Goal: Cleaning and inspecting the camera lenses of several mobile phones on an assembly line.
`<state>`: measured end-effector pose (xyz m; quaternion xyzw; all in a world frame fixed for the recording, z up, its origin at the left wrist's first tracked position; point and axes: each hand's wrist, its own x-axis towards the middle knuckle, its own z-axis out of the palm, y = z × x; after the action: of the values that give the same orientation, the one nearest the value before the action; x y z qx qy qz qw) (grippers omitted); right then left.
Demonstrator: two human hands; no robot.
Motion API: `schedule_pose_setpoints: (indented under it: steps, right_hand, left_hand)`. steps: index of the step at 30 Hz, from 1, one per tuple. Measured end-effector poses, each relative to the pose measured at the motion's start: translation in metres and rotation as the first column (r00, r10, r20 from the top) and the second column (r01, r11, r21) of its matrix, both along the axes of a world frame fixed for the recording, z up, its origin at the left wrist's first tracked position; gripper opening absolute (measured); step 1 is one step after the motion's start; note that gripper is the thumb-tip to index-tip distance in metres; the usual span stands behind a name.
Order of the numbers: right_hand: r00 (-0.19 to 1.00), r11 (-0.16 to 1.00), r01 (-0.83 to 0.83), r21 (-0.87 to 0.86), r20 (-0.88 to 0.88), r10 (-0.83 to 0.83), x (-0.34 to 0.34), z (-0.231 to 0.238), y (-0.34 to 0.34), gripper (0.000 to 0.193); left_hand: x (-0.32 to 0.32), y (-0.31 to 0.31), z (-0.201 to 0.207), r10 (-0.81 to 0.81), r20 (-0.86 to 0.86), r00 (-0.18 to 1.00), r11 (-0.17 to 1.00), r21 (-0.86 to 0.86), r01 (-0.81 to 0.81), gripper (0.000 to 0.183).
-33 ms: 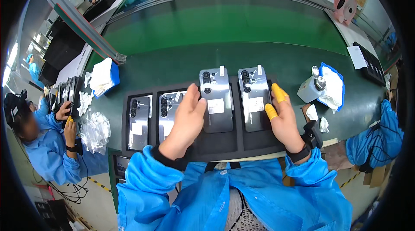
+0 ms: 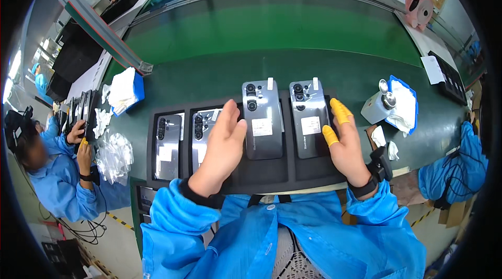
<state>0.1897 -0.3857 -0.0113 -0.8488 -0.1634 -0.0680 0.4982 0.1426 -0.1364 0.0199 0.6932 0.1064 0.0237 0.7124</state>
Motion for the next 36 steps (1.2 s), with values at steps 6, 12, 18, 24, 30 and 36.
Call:
schedule_pose_setpoints:
  steps: [6,12,18,24,30,36]
  right_hand:
    - [0.980,0.973,-0.199,-0.118,-0.034,0.196,-0.015,0.042,0.018,0.038]
    - [0.793,0.747,-0.592,-0.304,-0.054,0.606,-0.021,0.059,0.090,0.038]
    - [0.768,0.581,-0.393,-0.713,0.092,0.633,-0.029,0.030,0.148,0.039]
    - [0.757,0.603,-0.268,-0.752,0.222,0.614,-0.041,0.026,0.165,0.031]
    - [0.739,0.562,-0.218,-0.798,0.241,0.629,-0.043,0.019,0.168,0.029]
    - [0.832,0.716,-0.366,-0.595,0.135,0.538,-0.048,0.002,0.174,0.032]
  left_hand:
    - [-0.050,0.068,-0.006,0.194,0.056,0.979,0.833,0.518,-0.195,0.041]
    - [-0.083,0.130,-0.014,0.387,-0.010,0.922,0.442,0.879,-0.176,0.037]
    - [-0.083,0.148,-0.016,0.403,-0.129,0.906,0.265,0.964,0.019,0.037]
    - [-0.077,0.167,-0.012,0.386,-0.184,0.904,0.401,0.916,0.015,0.039]
    - [-0.080,0.178,-0.020,0.365,-0.230,0.902,0.479,0.877,0.030,0.044]
    - [-0.081,0.165,-0.012,0.358,-0.168,0.918,0.558,0.827,-0.066,0.048]
